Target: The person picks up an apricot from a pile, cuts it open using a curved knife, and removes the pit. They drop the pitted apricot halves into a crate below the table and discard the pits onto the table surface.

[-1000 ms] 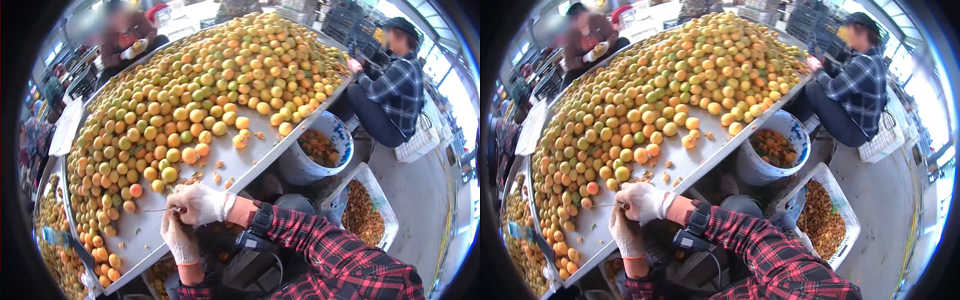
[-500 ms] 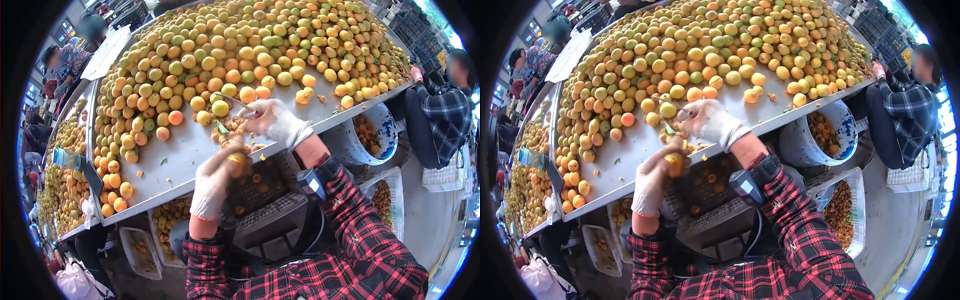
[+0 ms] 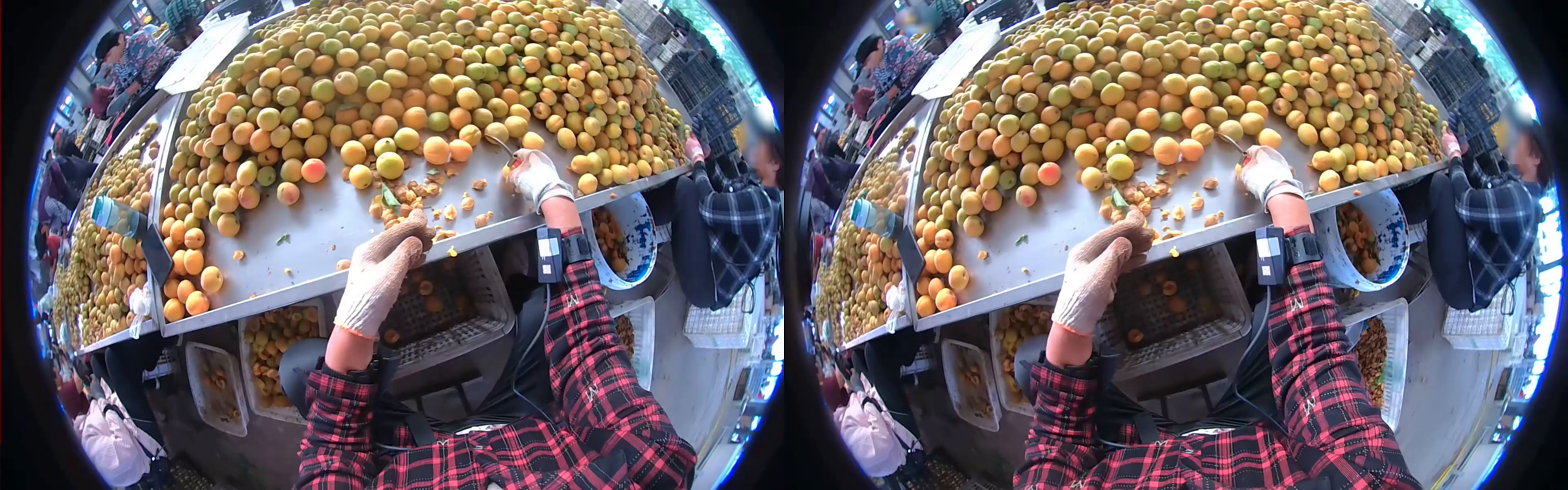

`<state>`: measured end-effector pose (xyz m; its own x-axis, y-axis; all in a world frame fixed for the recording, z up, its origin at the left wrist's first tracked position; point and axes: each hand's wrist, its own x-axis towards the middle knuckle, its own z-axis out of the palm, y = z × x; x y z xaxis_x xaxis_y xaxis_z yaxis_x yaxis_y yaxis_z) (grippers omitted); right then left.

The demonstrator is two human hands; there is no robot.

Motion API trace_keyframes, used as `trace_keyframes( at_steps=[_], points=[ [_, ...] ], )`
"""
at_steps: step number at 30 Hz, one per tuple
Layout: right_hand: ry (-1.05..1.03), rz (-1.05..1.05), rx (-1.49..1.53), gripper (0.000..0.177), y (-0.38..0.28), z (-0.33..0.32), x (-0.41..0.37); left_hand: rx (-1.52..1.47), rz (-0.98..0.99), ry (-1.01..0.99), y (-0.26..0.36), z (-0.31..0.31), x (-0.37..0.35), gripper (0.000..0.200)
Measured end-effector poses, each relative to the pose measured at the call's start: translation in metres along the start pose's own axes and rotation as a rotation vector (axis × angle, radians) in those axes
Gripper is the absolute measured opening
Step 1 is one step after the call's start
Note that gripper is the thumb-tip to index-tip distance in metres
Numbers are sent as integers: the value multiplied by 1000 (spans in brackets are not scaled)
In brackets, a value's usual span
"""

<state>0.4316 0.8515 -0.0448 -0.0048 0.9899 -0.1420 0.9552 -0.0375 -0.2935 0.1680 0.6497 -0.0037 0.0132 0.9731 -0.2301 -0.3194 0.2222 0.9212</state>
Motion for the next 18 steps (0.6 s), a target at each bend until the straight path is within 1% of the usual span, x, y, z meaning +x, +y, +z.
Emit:
trace_keyframes(
  at_steps=[1, 3, 5, 7, 8, 9, 10, 11, 13, 14, 15, 16, 17, 18],
  points=[
    [-87, 39, 27, 26, -15, -5, -6, 0, 1, 11, -1, 2, 1, 27],
    [-115, -5, 66, 27, -45, -22, -31, -67, 5, 75, -3, 4, 4, 28],
    [-223, -103, 820, 33, -74, -35, -60, -124, 6, 102, -7, 4, 10, 29],
    [-325, -281, 1078, 41, -95, -32, -88, -164, 116, 124, -7, 6, 14, 32],
    [-356, -310, 1082, 41, -108, -26, -100, -333, 88, 143, -3, 13, 11, 35],
    [-387, -337, 1087, 42, -120, -22, -111, -331, 94, 161, -5, 13, 11, 35],
    [-472, -366, 1001, 42, -127, -28, -122, -380, 141, 99, -8, 11, 12, 40],
    [-347, -586, 1076, 40, -126, -4, -120, -426, 185, 32, -11, 8, 12, 46],
    [-249, -757, 958, 39, -128, 1, -122, -371, 177, 72, -15, -2, 13, 47],
    [-249, -760, 961, 39, -127, 4, -121, -349, 237, 153, -15, -4, 14, 48],
    [-218, -758, 973, 34, -126, 6, -119, -327, 298, 233, -13, -5, 15, 49],
    [-187, -755, 983, 29, -124, 6, -118, -309, 353, 230, -8, -9, 14, 51],
    [-187, -757, 983, 29, -120, 3, -118, -279, 359, 217, -3, -13, 10, 52],
    [-283, -757, 938, 24, -120, -8, -121, -246, 358, 208, 4, -14, 6, 53]
  ],
)
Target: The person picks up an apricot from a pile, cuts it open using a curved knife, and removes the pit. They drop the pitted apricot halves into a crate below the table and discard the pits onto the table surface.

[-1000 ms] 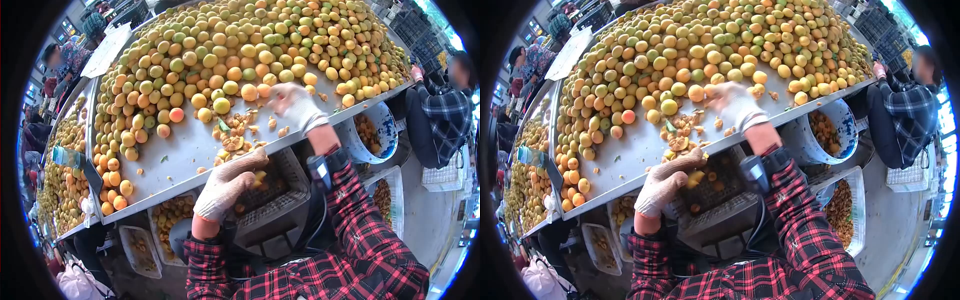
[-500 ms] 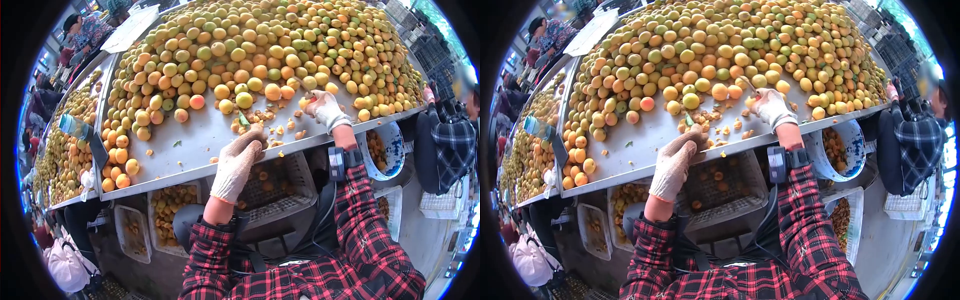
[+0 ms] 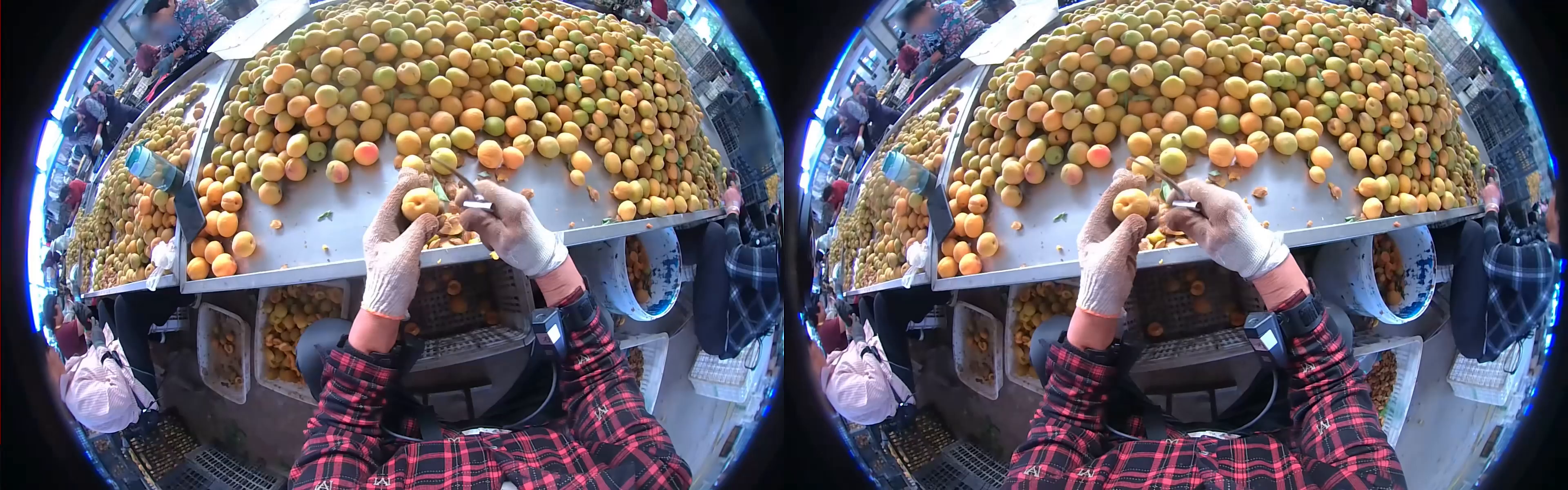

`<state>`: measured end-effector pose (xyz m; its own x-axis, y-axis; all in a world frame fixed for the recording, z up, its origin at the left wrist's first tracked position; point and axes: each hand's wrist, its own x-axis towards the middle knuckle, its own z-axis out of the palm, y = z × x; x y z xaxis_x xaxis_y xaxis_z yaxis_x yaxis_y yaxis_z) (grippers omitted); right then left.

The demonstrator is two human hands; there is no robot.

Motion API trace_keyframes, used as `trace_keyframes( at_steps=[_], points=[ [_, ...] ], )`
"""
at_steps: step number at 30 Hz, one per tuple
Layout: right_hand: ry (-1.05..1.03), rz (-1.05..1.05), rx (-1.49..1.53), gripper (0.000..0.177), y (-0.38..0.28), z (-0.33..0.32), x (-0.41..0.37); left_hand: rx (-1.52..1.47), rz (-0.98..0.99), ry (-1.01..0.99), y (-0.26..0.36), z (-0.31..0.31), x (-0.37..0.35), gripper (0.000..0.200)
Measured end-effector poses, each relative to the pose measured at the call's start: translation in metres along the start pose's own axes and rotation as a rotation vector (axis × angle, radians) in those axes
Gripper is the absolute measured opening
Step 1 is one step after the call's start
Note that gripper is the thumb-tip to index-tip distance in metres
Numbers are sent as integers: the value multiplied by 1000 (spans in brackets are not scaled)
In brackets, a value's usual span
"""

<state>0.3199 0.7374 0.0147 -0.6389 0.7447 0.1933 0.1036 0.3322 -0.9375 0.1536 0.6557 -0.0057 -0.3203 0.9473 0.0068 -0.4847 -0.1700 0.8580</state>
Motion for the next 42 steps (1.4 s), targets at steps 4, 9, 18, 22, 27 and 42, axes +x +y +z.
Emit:
trace_keyframes(
  at_steps=[4, 9, 18, 22, 27, 42],
  points=[
    [-151, 1, -103, 24, -9, 4, -6, -79, -33, -83, 17, 0, -5, 53],
    [-231, 97, -37, 27, -12, 12, -12, -77, -30, -104, 19, 0, -9, 56],
    [-213, 118, -40, 29, -3, 26, -13, 261, -71, -164, 21, -10, -8, 49],
    [-128, 51, -87, 31, -2, 33, -11, 236, -45, -143, 18, 2, -7, 47],
    [41, -175, -301, 21, 9, 39, -11, -76, -60, -175, 5, 2, -4, 39],
    [26, -121, -284, 17, 14, 49, -13, 1, -120, -86, 10, -2, -8, 52]
  ],
)
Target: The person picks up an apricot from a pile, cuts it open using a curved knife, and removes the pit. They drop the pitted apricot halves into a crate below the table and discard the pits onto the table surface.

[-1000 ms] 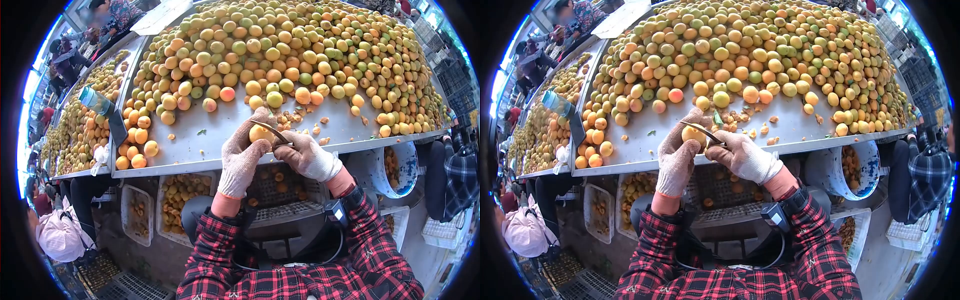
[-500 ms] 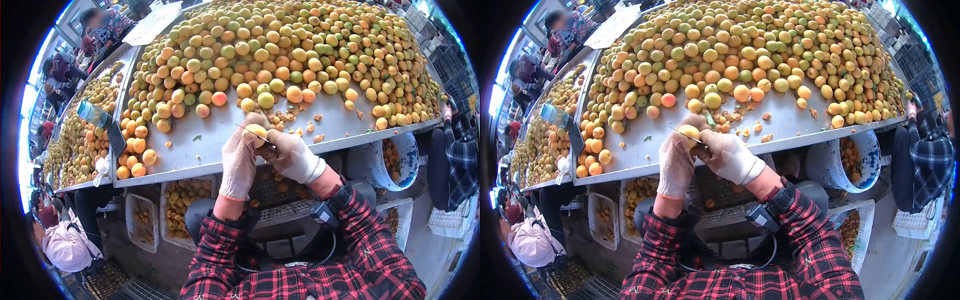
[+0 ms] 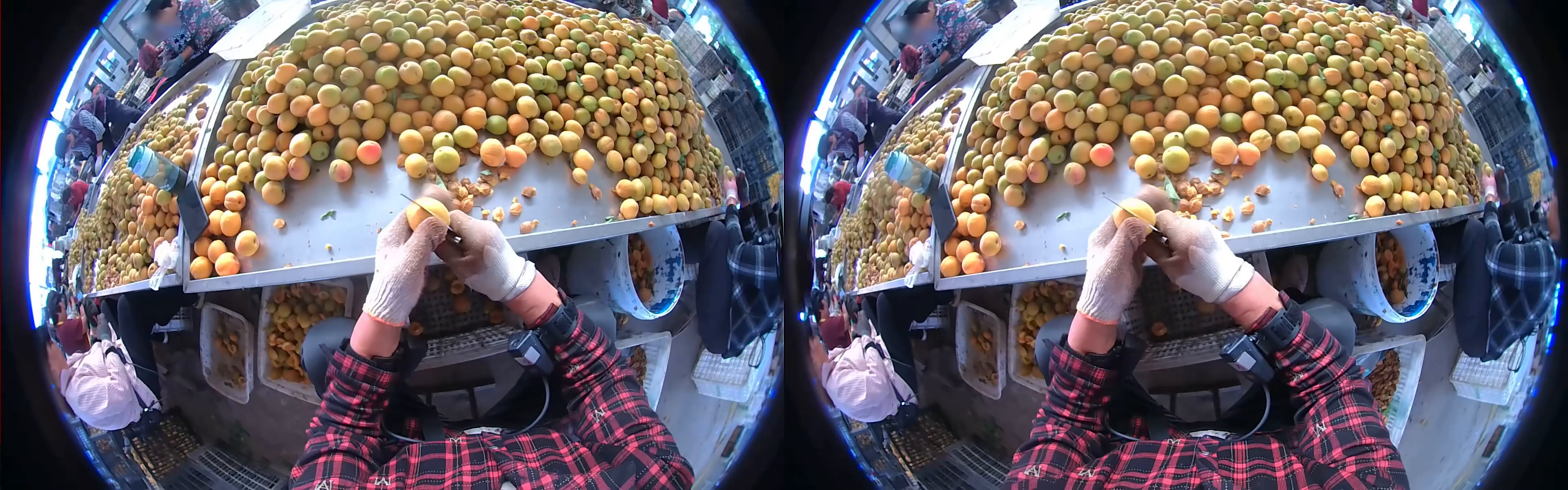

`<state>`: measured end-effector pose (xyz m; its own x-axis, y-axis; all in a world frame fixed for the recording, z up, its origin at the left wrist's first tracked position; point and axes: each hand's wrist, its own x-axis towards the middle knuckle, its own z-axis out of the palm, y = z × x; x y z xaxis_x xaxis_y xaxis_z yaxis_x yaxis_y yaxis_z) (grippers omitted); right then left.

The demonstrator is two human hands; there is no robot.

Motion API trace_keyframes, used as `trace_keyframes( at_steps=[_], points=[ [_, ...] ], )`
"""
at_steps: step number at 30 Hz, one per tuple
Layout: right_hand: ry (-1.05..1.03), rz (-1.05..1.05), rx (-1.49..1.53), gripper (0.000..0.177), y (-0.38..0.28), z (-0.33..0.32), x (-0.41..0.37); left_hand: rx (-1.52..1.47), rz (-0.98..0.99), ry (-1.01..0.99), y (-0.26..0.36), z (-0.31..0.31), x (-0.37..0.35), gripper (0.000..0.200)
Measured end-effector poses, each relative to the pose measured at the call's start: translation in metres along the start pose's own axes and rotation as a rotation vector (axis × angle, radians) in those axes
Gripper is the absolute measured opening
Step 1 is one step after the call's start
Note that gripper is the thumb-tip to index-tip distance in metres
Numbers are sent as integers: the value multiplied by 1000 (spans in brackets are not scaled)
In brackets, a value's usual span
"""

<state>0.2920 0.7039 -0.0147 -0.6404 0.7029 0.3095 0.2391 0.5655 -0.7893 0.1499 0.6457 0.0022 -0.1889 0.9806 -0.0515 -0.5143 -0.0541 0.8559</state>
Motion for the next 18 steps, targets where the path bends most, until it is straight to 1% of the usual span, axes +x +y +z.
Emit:
trace_keyframes(
  at_steps=[1, 2, 3, 5, 6, 7, 9, 10, 12, 13, 15, 16, 17, 18],
  points=[
    [-7, -2, 0, 17, 1, -1, 0, -65, -141, -84, -2, -4, 2, 50],
    [-19, 17, 8, 18, 0, -2, 0, 32, -120, -48, -4, -6, 3, 49],
    [-30, 39, 16, 19, 0, -3, -1, 29, -120, -44, -3, -4, 3, 49],
    [-63, 82, 51, 19, 0, 0, 1, 422, 121, 33, 2, 2, 2, 53],
    [-89, 123, 88, 20, 0, 2, 3, 608, 205, 32, 1, -3, 5, 57],
    [-88, 122, 89, 20, 0, 3, 3, 609, 206, 32, -1, -2, 5, 57],
    [-16, 34, 23, 22, -1, 5, 3, 230, 200, 75, 0, 4, 2, 56],
    [-10, 34, 25, 22, -2, 6, 4, 234, 199, 70, 0, 6, 1, 56],
    [-8, 75, 118, 21, -5, 4, 4, -108, 159, 74, -1, 8, 0, 52],
    [-8, 77, 116, 21, -3, 5, 2, -111, 158, 73, -2, 7, 0, 52],
    [76, -9, 60, 22, 2, 7, 1, -123, -76, -61, -7, -2, 1, 48],
    [72, -10, 60, 22, 2, 5, 2, -72, -115, -35, -8, -6, 4, 45],
    [14, 48, 58, 22, 0, 1, 1, -74, -116, -33, -9, -7, 4, 45],
    [-43, 107, 54, 22, -1, -1, 1, 109, -34, 10, 1, -1, 2, 47]
  ],
)
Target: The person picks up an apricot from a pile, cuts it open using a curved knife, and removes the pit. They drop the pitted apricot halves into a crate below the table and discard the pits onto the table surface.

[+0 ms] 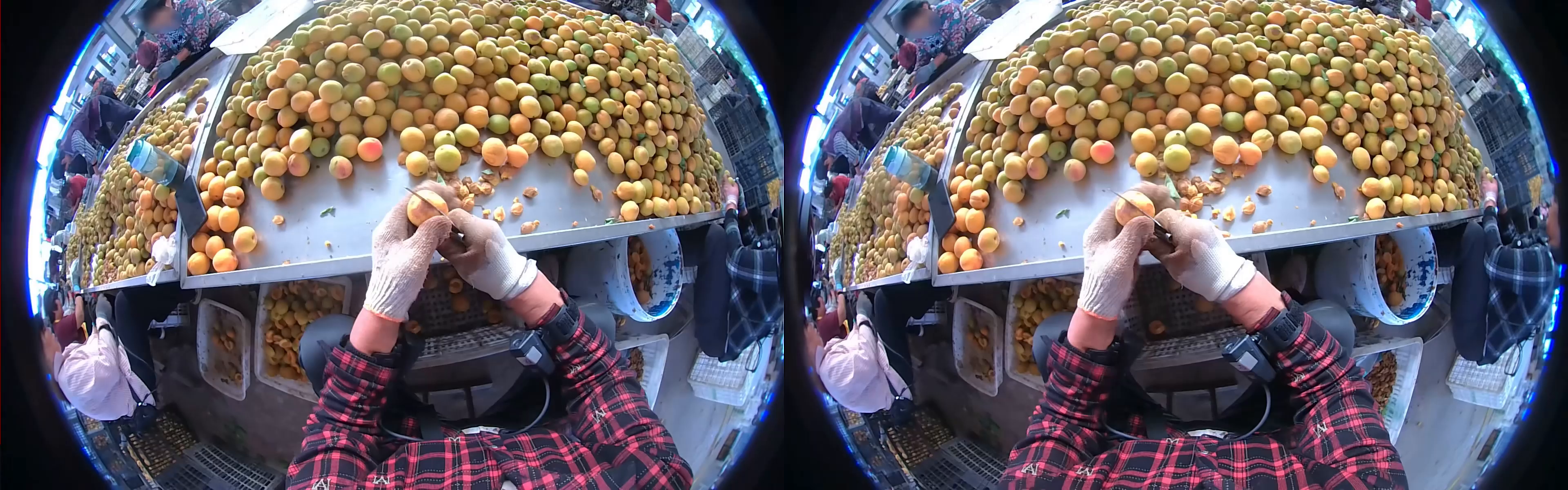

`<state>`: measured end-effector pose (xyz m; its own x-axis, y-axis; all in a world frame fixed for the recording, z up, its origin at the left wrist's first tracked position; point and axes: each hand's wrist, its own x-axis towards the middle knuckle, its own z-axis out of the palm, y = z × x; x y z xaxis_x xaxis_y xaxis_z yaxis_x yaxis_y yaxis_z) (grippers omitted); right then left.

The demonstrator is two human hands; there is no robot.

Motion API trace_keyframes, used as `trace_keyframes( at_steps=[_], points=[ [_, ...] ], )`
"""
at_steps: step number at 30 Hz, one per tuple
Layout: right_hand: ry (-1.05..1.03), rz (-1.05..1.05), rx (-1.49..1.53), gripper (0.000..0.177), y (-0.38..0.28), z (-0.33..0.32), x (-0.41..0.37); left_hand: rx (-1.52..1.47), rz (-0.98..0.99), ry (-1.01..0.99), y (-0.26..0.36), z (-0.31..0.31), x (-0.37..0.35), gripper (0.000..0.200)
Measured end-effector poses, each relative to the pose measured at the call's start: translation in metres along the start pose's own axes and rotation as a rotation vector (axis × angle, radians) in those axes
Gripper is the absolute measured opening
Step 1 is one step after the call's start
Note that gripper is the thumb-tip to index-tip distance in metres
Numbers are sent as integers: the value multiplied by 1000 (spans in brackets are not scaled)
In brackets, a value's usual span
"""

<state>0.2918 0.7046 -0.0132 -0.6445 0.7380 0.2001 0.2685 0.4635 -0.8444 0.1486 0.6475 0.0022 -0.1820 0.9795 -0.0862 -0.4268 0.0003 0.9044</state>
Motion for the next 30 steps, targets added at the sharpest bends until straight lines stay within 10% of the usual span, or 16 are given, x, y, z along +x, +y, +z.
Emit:
trace_keyframes(
  at_steps=[5, 9, 20, 30],
  points=[
    [40, -87, -48, 19, 7, 8, 1, 448, 272, 58, -9, -4, 4, 60],
    [61, -22, 78, 18, -2, 6, 0, -153, 201, 93, -1, 11, -2, 55],
    [45, -56, 18, 18, 5, 19, -2, 164, 229, 117, -8, 9, 1, 43],
    [-286, 436, 520, 21, -23, -3, 2, 17, 125, 8, 12, 8, -4, 39]
  ],
)
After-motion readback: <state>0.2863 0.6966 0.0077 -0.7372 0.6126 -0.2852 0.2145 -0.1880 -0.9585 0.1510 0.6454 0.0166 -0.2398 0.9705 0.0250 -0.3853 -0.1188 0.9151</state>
